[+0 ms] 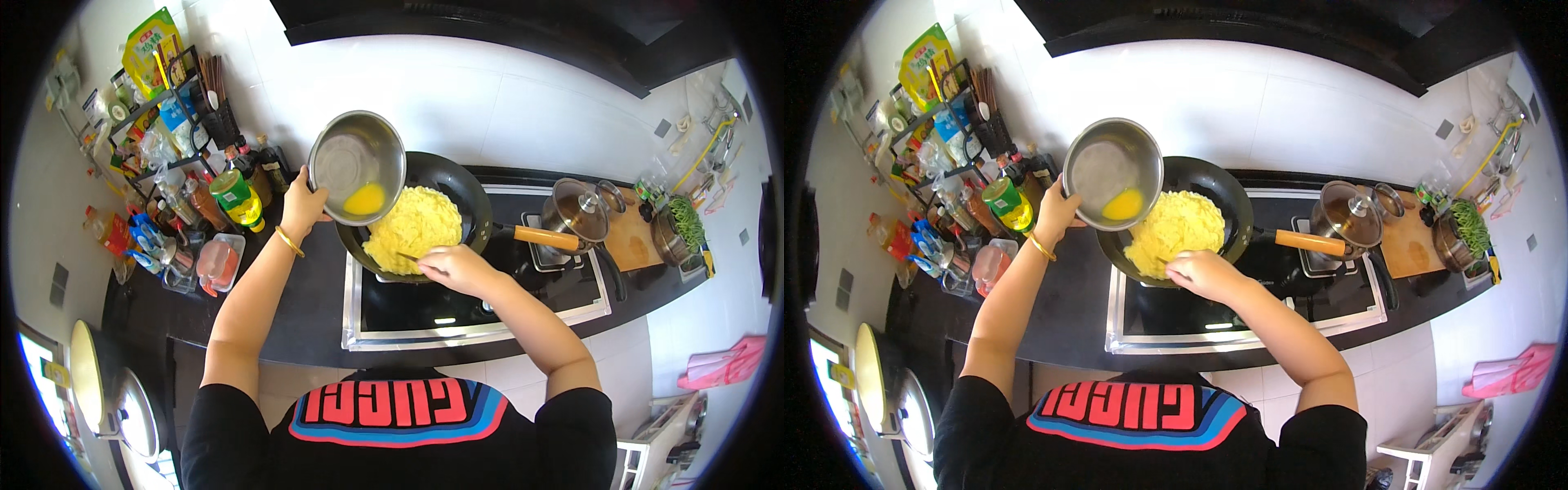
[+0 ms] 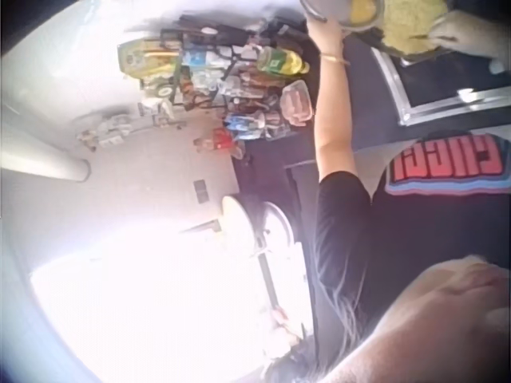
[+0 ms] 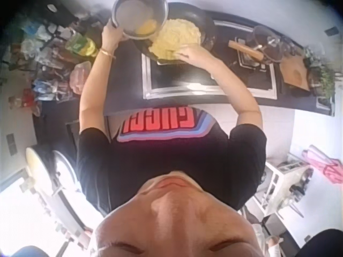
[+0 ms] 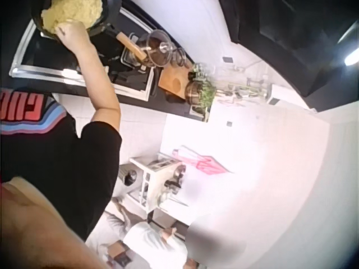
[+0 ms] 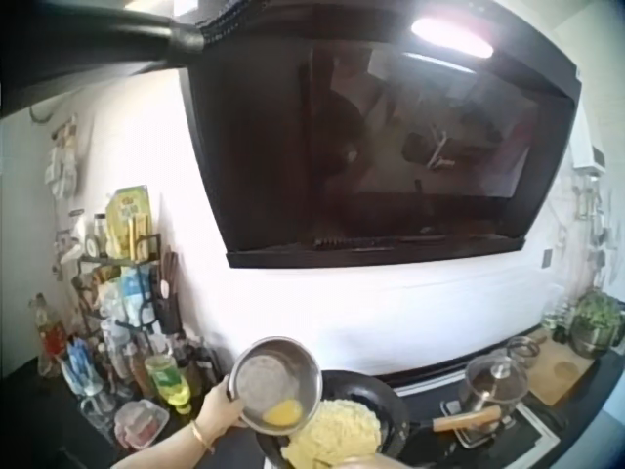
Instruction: The person pours beaten eggs from a metal bowl into a hot wok and scrambles them with chopsticks. They continuously stir and fold the eggs until they are fully cooked and fluffy, then set the empty bowl aside.
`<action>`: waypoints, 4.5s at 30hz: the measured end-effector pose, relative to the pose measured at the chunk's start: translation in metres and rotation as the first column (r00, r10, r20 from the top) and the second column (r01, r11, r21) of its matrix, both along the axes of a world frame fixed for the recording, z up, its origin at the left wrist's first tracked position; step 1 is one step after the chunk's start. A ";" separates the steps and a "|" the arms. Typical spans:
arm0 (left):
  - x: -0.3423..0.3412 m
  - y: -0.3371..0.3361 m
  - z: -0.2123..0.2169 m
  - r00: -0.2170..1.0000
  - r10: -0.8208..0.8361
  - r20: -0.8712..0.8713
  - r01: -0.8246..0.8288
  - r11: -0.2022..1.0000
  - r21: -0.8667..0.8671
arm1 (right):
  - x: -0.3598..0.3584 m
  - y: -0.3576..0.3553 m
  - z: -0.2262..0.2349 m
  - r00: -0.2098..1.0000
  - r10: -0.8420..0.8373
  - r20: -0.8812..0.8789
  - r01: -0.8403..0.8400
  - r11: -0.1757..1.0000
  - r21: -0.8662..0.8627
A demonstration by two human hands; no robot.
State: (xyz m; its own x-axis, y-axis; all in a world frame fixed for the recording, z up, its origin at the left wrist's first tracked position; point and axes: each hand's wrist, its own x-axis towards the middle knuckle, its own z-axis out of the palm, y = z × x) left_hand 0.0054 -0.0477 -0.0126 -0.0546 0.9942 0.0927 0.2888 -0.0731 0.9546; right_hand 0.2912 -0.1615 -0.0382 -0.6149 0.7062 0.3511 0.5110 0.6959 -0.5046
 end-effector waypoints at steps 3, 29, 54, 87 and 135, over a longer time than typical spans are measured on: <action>0.005 0.003 0.001 1.000 -0.019 -0.002 0.019 1.000 -0.005 | -0.003 0.032 -0.032 0.987 -0.163 0.006 0.163 0.985 0.059; 0.005 0.015 0.010 0.978 0.070 -0.197 -0.040 0.988 0.152 | 0.008 0.060 -0.036 0.933 -0.315 -0.177 0.316 0.949 -0.022; 0.011 -0.004 0.004 0.949 0.097 -0.298 -0.045 0.983 0.178 | 0.011 0.071 -0.041 0.972 -0.235 -0.022 0.236 0.959 0.159; 0.018 -0.002 0.006 0.943 0.091 -0.321 -0.032 0.982 0.184 | -0.003 0.084 -0.046 0.956 -0.263 -0.128 0.267 0.964 0.016; 0.035 -0.015 -0.025 0.907 0.178 -0.382 0.180 0.656 0.733 | 0.034 0.051 -0.014 0.931 -0.189 0.312 0.173 0.982 0.077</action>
State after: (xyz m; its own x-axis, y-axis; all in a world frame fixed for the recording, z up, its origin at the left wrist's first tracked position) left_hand 0.0408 -0.0624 -0.0373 0.1643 0.5750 0.8015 0.6126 -0.6963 0.3740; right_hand 0.3252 -0.1101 -0.0524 -0.5626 0.8034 0.1949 0.7584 0.5954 -0.2653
